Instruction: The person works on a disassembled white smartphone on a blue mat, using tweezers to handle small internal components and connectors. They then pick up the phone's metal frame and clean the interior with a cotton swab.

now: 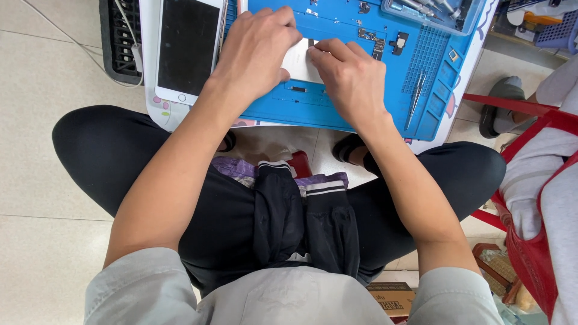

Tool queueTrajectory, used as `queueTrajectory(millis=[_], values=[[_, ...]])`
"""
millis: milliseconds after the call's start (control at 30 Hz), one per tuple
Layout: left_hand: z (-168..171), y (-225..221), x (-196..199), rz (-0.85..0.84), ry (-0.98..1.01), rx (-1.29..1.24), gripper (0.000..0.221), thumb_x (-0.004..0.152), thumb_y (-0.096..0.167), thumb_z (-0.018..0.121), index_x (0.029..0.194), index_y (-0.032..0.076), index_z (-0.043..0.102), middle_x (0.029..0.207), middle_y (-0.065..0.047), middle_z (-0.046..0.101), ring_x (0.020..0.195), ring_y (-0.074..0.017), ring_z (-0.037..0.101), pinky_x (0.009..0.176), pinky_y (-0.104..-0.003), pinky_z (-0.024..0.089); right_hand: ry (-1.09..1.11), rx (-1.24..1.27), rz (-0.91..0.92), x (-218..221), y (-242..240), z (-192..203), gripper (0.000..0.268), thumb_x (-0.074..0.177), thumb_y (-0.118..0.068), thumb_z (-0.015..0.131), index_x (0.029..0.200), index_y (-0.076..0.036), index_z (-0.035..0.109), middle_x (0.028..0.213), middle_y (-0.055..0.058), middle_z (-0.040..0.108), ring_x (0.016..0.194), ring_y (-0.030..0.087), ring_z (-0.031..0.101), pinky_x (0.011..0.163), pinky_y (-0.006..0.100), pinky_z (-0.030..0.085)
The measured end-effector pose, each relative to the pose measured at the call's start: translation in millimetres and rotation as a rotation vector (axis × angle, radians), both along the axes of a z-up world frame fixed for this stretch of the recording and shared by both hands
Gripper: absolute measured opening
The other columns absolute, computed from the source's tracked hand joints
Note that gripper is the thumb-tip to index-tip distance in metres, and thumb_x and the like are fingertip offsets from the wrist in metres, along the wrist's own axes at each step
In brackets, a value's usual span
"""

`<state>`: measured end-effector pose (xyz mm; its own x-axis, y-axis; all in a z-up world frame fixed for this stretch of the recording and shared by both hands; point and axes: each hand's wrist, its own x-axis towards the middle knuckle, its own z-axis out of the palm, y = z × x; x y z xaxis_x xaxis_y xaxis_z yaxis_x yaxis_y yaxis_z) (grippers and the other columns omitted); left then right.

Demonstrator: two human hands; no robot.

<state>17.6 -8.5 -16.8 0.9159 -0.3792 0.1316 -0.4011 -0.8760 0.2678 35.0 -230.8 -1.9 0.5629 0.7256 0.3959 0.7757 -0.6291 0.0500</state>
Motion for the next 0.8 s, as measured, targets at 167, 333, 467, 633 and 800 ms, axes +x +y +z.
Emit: queueTrajectory(millis=[167, 333, 467, 633, 800], values=[[2, 0, 1, 0.006, 0.011, -0.006, 0.045, 0.062, 0.031, 0.1, 0.097, 0.011, 0.079, 0.106, -0.006, 0.068, 0.086, -0.0315, 0.066, 0.07, -0.05, 0.054, -0.009, -0.046, 0.006, -5, 2, 5, 0.024, 0.096, 0.002, 0.075, 0.105, -0.021, 0.074, 0.109, -0.008, 0.073, 0.068, 0.013, 0.054, 0.04, 0.027, 0.028], [2, -1, 0, 0.003, 0.021, -0.008, 0.044, 0.062, 0.029, 0.1, 0.096, 0.01, 0.079, 0.105, -0.006, 0.067, 0.085, -0.0314, 0.066, 0.07, -0.05, 0.055, 0.0, -0.033, 0.009, -3, -3, 6, 0.024, 0.097, 0.002, 0.075, 0.106, -0.021, 0.074, 0.11, -0.007, 0.073, 0.069, 0.013, 0.058, 0.042, 0.027, 0.032], [6, 1, -5, -0.056, -0.01, -0.013, 0.046, 0.068, 0.024, 0.096, 0.11, 0.015, 0.079, 0.106, -0.009, 0.06, 0.09, -0.0319, 0.062, 0.07, -0.049, 0.053, 0.333, 0.269, 0.027, 4, -24, 26, 0.009, 0.111, 0.0, 0.068, 0.112, -0.002, 0.077, 0.114, 0.01, 0.073, 0.083, 0.026, 0.068, 0.058, 0.034, 0.048], [3, 1, -5, -0.171, -0.002, 0.106, 0.062, 0.081, 0.021, 0.086, 0.141, 0.024, 0.072, 0.123, -0.018, 0.059, 0.111, -0.0347, 0.058, 0.083, -0.048, 0.053, 0.496, 0.499, -0.144, 10, -57, 48, 0.016, 0.117, 0.001, 0.059, 0.112, 0.007, 0.073, 0.105, 0.021, 0.068, 0.064, 0.024, 0.069, 0.054, 0.029, 0.049], [3, -1, -3, -0.185, -0.037, 0.186, 0.048, 0.081, 0.034, 0.087, 0.128, 0.029, 0.078, 0.121, -0.011, 0.059, 0.109, -0.0312, 0.058, 0.082, -0.045, 0.05, 0.435, 0.378, -0.183, 3, -73, 40, 0.012, 0.111, 0.001, 0.068, 0.11, 0.004, 0.079, 0.098, 0.016, 0.077, 0.075, 0.025, 0.068, 0.062, 0.033, 0.055]])
